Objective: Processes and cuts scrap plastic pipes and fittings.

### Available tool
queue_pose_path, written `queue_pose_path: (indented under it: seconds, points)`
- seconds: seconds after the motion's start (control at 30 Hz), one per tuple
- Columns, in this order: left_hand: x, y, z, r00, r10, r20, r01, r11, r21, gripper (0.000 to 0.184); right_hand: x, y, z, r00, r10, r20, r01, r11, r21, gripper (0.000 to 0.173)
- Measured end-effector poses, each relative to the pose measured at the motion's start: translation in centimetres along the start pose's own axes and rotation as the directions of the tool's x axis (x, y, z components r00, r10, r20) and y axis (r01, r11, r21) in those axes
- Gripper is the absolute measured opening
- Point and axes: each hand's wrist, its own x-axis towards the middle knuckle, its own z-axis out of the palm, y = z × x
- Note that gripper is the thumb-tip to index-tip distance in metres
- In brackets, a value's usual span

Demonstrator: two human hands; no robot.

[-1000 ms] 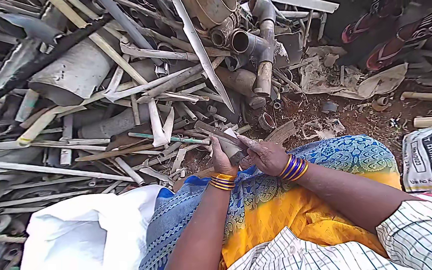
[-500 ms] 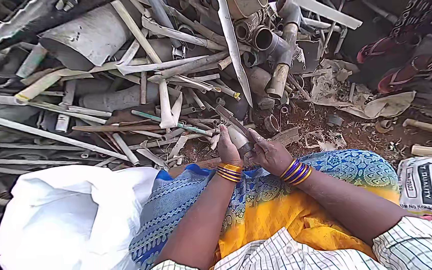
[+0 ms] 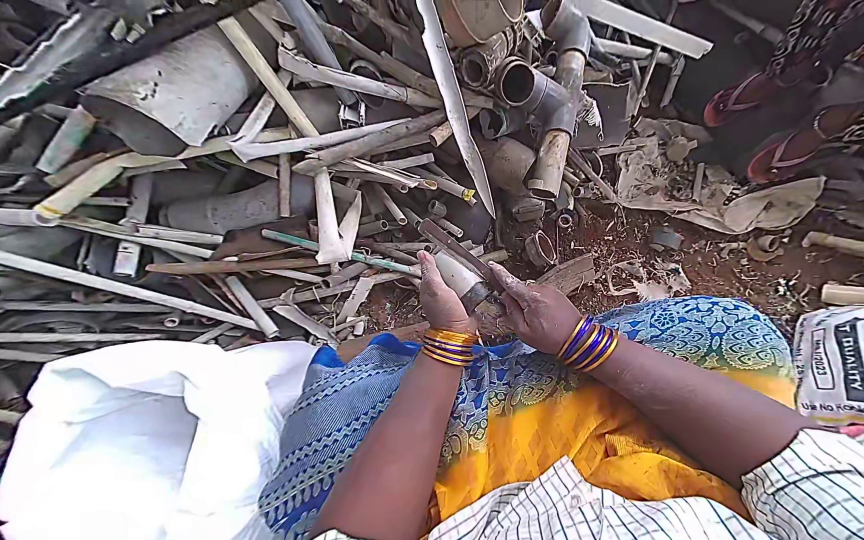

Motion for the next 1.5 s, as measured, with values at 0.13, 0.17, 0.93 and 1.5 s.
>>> queue_pose_path:
  seconds: [0.13,0.17,0.93,1.5]
  points:
    - [1.4,1.4,-0.3,0.997,0.059,-0.049,-0.063,0.995,-0.082,0.051,-0.4,-0.3,-0.5,0.996,0.001,0.084,0.0,1.0,-0.005,0.053]
    - [1.8,1.8,-0.4,0.995,0.082,-0.063,-0.088,0.992,-0.095,0.052,-0.4,-0.3,-0.5,0.996,-0.001,0.092,0.002,1.0,-0.009,0.053]
    - [-1.5,-0.4,-0.7,0.919,-0.147,0.366,0.091,0.982,0.166,0.05,1.3,2.3,-0.5,0.916,0.317,0.246,-0.364,0.393,0.845,0.018]
    - [-1.7,0.6,-1.2,0.747,0.077,0.66,-0.623,0.428,0.655,0.031,2.0,2.9,0.9,0.847,0.488,-0.209,-0.039,0.45,0.892,0.067]
